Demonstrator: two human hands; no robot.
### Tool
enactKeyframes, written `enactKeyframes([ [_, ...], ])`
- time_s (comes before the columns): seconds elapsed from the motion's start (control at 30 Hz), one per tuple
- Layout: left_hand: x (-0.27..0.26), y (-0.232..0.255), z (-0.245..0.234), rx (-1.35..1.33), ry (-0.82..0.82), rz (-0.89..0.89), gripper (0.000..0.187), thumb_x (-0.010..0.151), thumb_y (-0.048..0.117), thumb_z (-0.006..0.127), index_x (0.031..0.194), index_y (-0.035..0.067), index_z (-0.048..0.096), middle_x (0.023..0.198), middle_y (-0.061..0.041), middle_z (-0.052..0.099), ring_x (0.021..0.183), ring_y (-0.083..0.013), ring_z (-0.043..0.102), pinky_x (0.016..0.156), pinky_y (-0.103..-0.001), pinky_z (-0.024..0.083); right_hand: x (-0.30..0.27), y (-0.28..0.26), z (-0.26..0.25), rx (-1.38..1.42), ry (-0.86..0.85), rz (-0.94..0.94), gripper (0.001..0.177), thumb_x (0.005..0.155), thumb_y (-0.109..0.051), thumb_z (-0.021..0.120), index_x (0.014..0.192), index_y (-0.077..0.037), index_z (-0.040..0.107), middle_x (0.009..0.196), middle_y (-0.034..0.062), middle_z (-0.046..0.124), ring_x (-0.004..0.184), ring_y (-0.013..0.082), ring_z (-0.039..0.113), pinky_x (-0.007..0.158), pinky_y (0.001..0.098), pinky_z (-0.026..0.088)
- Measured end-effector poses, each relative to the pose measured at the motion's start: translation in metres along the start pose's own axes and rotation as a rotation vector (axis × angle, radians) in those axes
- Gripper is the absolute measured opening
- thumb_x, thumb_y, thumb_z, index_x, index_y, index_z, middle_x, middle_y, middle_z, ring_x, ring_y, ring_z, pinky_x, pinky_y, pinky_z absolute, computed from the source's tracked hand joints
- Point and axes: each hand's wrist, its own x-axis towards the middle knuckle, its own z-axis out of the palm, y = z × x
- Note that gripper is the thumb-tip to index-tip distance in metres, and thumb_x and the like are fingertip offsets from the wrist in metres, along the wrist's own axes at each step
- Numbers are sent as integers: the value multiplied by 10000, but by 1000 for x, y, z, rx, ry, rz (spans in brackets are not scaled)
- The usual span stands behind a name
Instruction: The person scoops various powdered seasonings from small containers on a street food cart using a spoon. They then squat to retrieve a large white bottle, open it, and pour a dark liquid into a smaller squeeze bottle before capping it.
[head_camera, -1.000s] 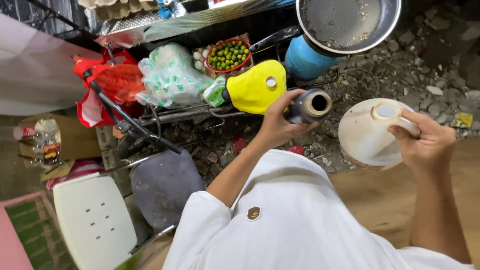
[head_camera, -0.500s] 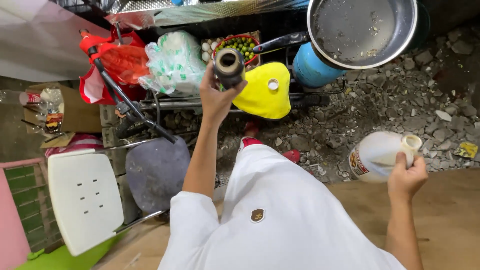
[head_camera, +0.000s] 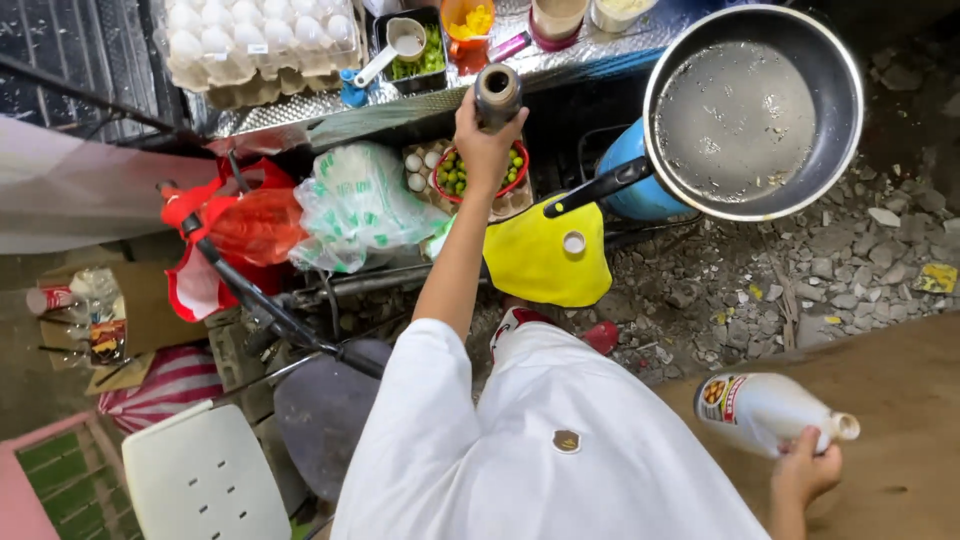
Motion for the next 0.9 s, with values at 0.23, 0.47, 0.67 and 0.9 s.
enactKeyframes([
  [0.23,59,-88,67,29,35,137,731,756,328,924,1370,92,607,1333,-148,664,1255,-301,646,1069,-406,528,-86,13,-15,-68,105,164,358,1249,-204,693,959,-10,611,752,113,652,664,213,627,793,388,551],
  [0.47,81,-105,93,11,44,98,658,715,274,934,1288,156,631,1168,-58,747,1100,-242,710,995,-359,529,-145,36,-12,40,274,336,384,1243,-215,693,944,-17,556,692,130,606,580,183,591,648,356,541],
  [0.67,105,-148,116,95,90,57,870,720,297,941,1456,64,540,1360,-157,674,1293,-288,635,1125,-369,448,-170,7,-14,-133,263,381,351,1196,-266,681,987,16,685,733,116,666,670,224,641,816,380,521],
  [0.9,113,-106,107,130,87,-28,838,726,297,950,1445,126,555,1309,-150,695,1240,-307,663,1041,-393,497,-180,-6,-6,-88,212,414,404,1220,-275,626,906,-21,620,776,115,689,778,234,662,876,374,495],
])
